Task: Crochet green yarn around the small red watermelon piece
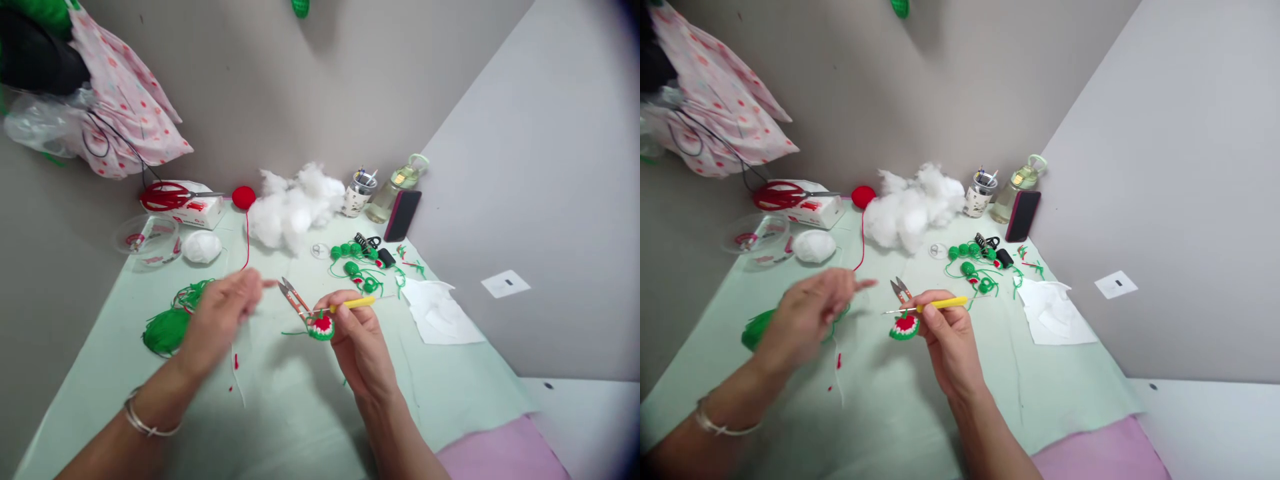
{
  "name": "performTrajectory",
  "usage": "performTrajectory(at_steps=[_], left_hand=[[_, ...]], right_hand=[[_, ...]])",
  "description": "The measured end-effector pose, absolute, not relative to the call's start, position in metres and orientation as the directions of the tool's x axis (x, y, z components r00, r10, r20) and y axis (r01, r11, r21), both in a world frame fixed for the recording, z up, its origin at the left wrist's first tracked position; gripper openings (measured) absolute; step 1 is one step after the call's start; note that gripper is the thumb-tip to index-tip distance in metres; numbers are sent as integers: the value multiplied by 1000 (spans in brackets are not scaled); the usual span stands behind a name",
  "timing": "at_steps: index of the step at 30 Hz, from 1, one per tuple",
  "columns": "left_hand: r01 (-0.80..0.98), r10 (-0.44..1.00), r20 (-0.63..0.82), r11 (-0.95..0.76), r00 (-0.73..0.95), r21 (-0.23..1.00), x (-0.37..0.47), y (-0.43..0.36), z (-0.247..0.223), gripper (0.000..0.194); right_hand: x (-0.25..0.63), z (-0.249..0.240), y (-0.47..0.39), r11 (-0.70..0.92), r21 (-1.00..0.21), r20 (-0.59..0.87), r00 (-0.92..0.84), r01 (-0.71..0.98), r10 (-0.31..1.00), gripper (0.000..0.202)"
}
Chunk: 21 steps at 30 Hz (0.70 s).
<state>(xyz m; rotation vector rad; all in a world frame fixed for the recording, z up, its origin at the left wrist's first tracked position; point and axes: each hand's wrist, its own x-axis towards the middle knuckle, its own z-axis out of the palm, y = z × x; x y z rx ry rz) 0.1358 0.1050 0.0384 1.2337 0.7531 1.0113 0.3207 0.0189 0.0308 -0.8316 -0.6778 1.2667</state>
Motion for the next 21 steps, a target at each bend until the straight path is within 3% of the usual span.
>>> performTrajectory(at_steps=[2,4,5,7,9,12,14,16,18,21], left_hand=[[-231,784,-14,200,621,952,151,91,40,60],[-291,653,-105,469,750,834,153,87,48,63],[-352,647,-133,562,751,749,150,87,54,63],[-547,756,-172,592,632,593,140,92,68,54],[-694,862,-204,497,464,521,131,96,79,44],[-705,958,-97,266,271,658,128,94,81,52],[-528,960,93,63,264,847,133,89,72,66],[-240,892,283,-206,353,949,139,84,59,66],[-30,805,397,-429,441,903,146,80,49,52],[95,783,387,-488,487,867,152,79,43,28]], right_hand=[[318,30,18,91,-849,-7,184,-520,983,11],[318,30,18,111,-860,3,213,-498,977,12],[317,30,19,124,-867,8,234,-484,972,13],[318,31,19,136,-880,15,259,-455,966,14],[317,31,19,138,-892,23,261,-431,965,14],[315,30,18,156,-900,50,259,-406,965,13],[313,29,18,184,-902,77,275,-391,958,13],[312,28,18,222,-901,110,301,-371,947,12],[311,27,17,257,-899,145,313,-354,939,11],[310,27,16,322,-896,224,314,-305,922,10]])
